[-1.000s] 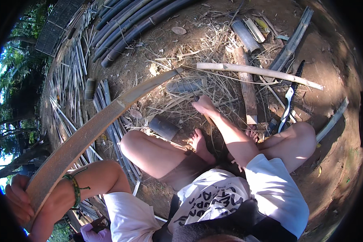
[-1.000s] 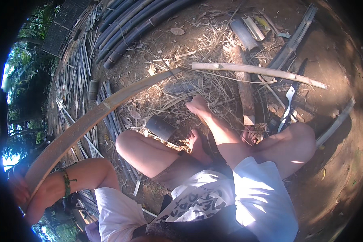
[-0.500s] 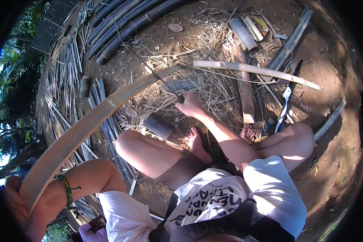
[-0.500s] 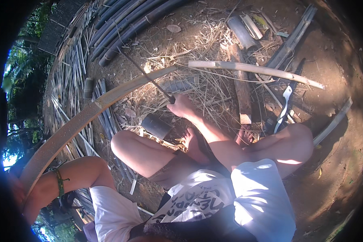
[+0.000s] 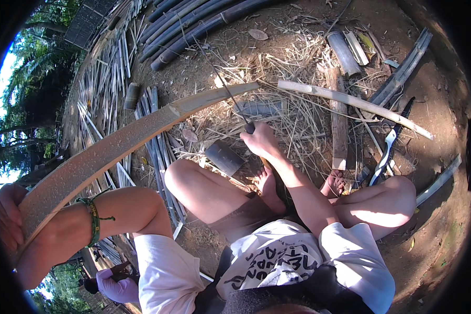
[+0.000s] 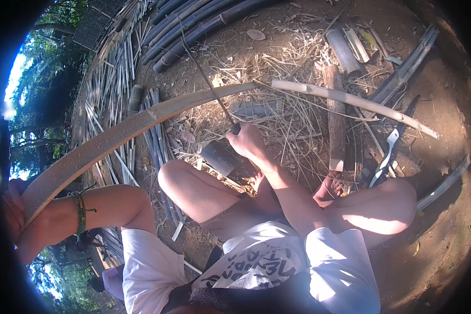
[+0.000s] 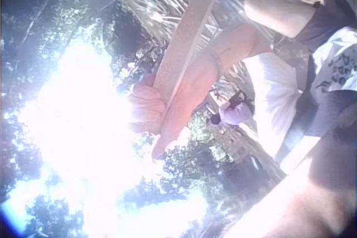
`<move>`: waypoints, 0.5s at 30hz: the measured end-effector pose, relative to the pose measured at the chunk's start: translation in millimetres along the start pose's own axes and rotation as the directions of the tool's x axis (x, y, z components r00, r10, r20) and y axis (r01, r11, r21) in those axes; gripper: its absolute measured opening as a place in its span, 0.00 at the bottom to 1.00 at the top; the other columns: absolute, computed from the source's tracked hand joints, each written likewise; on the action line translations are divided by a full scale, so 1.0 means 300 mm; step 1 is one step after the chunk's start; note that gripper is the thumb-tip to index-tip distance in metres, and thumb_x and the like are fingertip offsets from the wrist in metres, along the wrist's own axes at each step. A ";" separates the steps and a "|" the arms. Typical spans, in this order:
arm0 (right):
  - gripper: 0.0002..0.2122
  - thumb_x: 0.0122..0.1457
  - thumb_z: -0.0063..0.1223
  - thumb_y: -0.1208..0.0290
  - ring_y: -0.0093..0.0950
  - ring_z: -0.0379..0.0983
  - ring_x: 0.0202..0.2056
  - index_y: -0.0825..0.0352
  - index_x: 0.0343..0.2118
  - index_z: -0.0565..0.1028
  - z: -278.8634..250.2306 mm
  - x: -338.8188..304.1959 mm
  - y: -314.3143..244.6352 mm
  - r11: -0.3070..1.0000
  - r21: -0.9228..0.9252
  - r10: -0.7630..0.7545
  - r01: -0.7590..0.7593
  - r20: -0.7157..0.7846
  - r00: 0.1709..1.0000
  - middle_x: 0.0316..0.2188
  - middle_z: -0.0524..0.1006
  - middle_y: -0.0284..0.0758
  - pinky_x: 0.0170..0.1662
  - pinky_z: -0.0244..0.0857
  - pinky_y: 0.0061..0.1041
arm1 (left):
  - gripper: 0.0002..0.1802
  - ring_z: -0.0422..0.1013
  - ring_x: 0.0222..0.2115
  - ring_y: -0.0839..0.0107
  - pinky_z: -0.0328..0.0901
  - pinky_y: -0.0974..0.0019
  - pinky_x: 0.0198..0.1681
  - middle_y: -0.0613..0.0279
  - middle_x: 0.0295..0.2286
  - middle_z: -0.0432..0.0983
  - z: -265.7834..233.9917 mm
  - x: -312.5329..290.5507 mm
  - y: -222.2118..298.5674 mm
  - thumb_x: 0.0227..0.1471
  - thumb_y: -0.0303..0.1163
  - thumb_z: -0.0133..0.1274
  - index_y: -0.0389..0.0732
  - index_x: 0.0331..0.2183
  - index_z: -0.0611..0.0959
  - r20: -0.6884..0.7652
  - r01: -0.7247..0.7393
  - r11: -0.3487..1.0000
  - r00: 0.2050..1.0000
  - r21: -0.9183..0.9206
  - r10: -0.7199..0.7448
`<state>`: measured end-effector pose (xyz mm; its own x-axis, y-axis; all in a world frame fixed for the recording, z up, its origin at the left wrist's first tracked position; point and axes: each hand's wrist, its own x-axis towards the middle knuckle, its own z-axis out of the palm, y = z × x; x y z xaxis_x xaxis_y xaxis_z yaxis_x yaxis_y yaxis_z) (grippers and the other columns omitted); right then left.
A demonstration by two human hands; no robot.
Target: The person shaves a strip of bamboo with a machete while holding the strip against a wooden support and removing thin layers of wood.
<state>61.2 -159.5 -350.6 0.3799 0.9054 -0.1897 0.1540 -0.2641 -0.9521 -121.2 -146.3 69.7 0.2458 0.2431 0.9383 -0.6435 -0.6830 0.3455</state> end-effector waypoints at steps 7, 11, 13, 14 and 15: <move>0.08 0.52 0.58 0.71 0.45 0.73 0.19 0.70 0.23 0.74 -0.142 -0.389 -0.538 0.866 0.376 -0.425 0.329 0.208 0.881 0.16 0.74 0.44 0.26 0.66 0.39 | 0.35 0.56 0.18 0.78 0.52 0.71 0.21 0.72 0.18 0.57 0.040 -0.018 0.043 0.51 0.72 0.46 0.47 0.22 0.66 0.000 0.004 1.000 1.000 0.020 -0.004; 0.09 0.54 0.58 0.69 0.46 0.76 0.21 0.71 0.27 0.76 -0.040 -0.392 -0.378 0.873 0.054 -0.484 0.484 -0.026 0.875 0.18 0.76 0.45 0.27 0.68 0.41 | 0.39 0.57 0.17 0.79 0.52 0.71 0.21 0.71 0.18 0.59 0.060 -0.034 0.094 0.46 0.77 0.46 0.47 0.22 0.68 -0.011 0.002 0.999 1.000 0.033 -0.002; 0.09 0.54 0.55 0.72 0.32 0.65 0.15 0.72 0.22 0.71 -0.043 -0.336 -0.252 0.976 0.117 -0.193 0.185 0.059 0.979 0.14 0.71 0.42 0.23 0.62 0.36 | 0.41 0.58 0.17 0.79 0.52 0.71 0.21 0.71 0.18 0.60 0.084 -0.046 0.133 0.44 0.80 0.46 0.46 0.22 0.69 -0.015 0.006 0.999 1.000 0.041 -0.006; 0.09 0.54 0.55 0.72 0.30 0.64 0.16 0.72 0.22 0.71 -0.087 -0.321 -0.247 0.994 0.108 -0.051 0.035 0.151 0.987 0.14 0.71 0.41 0.24 0.62 0.35 | 0.42 0.58 0.17 0.79 0.52 0.71 0.21 0.71 0.18 0.61 0.096 -0.050 0.139 0.43 0.81 0.46 0.46 0.22 0.69 -0.015 0.016 0.999 1.000 0.035 -0.015; 0.09 0.54 0.54 0.72 0.27 0.63 0.16 0.72 0.22 0.71 -0.120 -0.314 -0.251 0.990 0.087 0.091 -0.115 0.240 0.966 0.14 0.71 0.40 0.24 0.62 0.35 | 0.44 0.59 0.17 0.79 0.52 0.71 0.21 0.70 0.18 0.62 0.112 -0.050 0.152 0.41 0.83 0.46 0.46 0.22 0.69 -0.018 0.021 0.999 1.000 0.037 -0.020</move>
<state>46.8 -236.9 -252.3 0.1619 0.9307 -0.3279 0.0295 -0.3367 -0.9411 -129.9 -204.2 70.9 0.2454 0.2691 0.9313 -0.6113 -0.7026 0.3641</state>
